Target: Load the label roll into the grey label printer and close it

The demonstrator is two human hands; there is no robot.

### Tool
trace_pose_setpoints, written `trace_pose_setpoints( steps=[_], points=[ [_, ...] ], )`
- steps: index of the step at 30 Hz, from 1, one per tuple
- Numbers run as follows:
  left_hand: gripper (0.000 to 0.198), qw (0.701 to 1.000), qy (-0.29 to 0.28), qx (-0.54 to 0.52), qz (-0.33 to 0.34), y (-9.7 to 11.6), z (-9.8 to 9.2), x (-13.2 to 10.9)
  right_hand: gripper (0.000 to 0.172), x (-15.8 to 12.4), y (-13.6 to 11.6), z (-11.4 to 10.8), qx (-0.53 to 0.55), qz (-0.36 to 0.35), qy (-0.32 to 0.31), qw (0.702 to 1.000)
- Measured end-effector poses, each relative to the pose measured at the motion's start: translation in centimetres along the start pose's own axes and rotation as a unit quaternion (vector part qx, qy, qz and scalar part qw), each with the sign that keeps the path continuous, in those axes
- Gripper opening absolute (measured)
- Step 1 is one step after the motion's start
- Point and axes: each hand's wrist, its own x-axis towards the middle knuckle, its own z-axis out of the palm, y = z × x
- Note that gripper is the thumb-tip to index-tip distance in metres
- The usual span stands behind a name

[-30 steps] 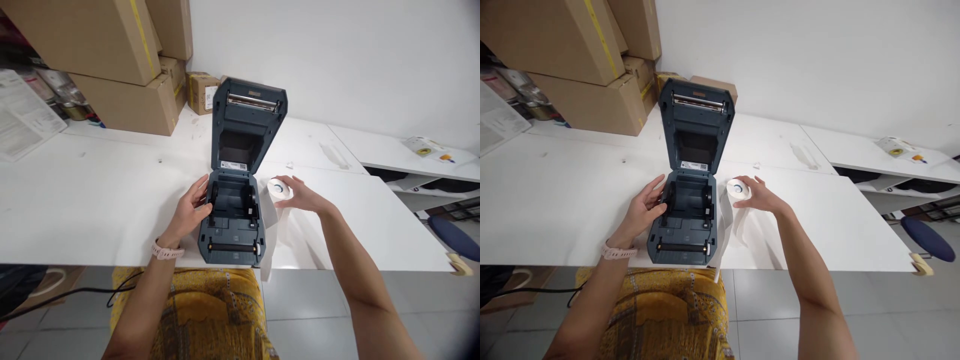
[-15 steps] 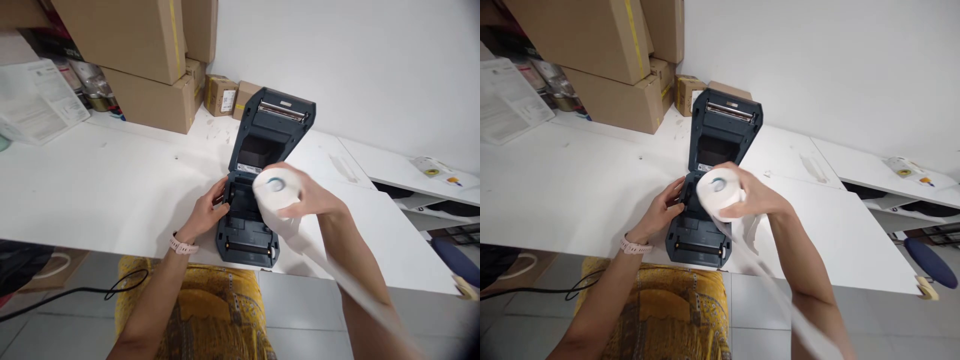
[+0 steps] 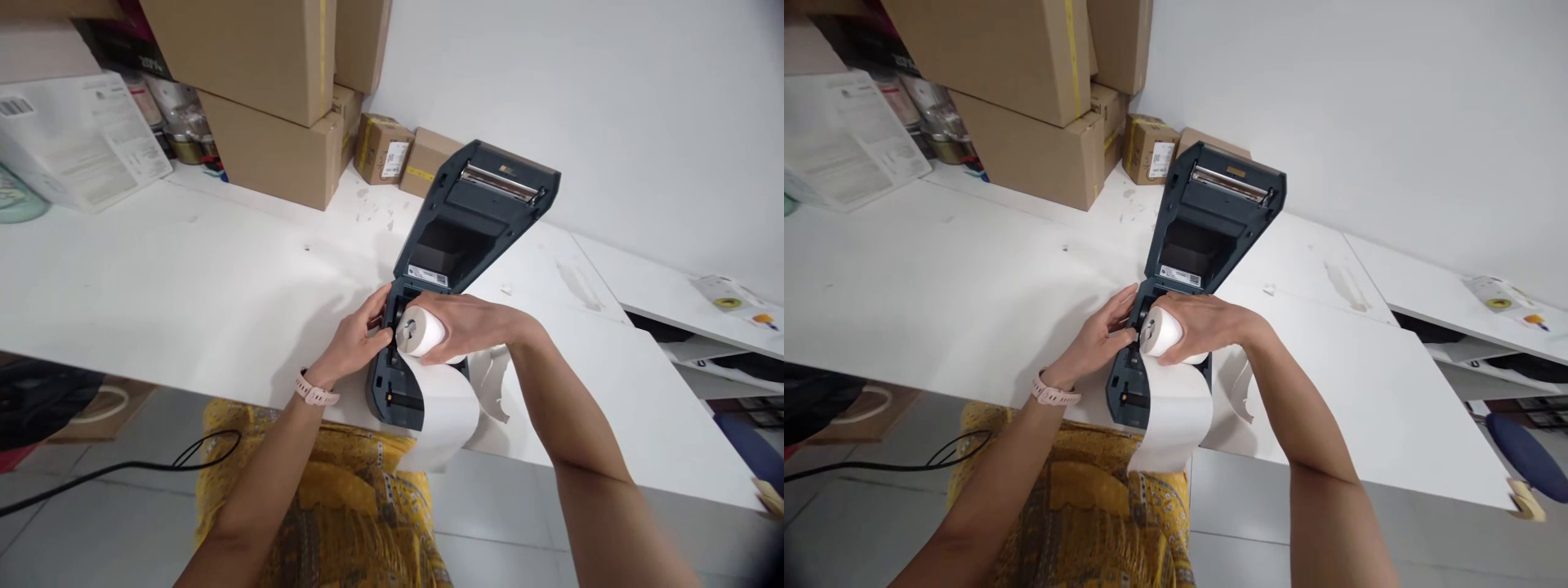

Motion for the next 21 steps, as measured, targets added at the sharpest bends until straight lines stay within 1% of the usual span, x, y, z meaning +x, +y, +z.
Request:
trace_pose_setpoints(
  steps=[6, 10, 12, 15, 17, 21],
  points=[
    [0.081, 1.000, 0.002, -0.009, -0.007, 0.2, 0.1, 0.1, 0.060, 1.1, 0.3, 0.2, -0.023, 0.015, -0.027, 0.999],
    [0.082, 1.000, 0.002, -0.012, -0.004, 0.3, 0.1, 0.0, 0.073, 2.3, 1.5, 0.9, -0.033, 0.003, -0.038, 0.999],
    [0.081, 1.000, -0.002, -0.013, -0.004, 0.3, 0.1, -0.1, 0.082, 2.1, 2.2, 1.4, -0.034, -0.008, -0.019, 0.999],
    [0.079, 1.000, -0.005, -0.017, -0.002, 0.2, 0.1, -0.2, 0.089, 1.0, 3.1, 2.3, -0.018, -0.035, 0.043, 0.998],
    [0.077, 1.000, -0.002, -0.020, -0.001, 0.1, 0.1, -0.1, 0.088, 0.0, 3.5, 3.1, 0.000, -0.058, 0.079, 0.995],
    [0.077, 1.000, 0.006, -0.025, 0.001, -0.3, 0.1, 0.0, 0.084, -1.2, 3.9, 4.9, 0.002, -0.092, 0.124, 0.988]
  ],
)
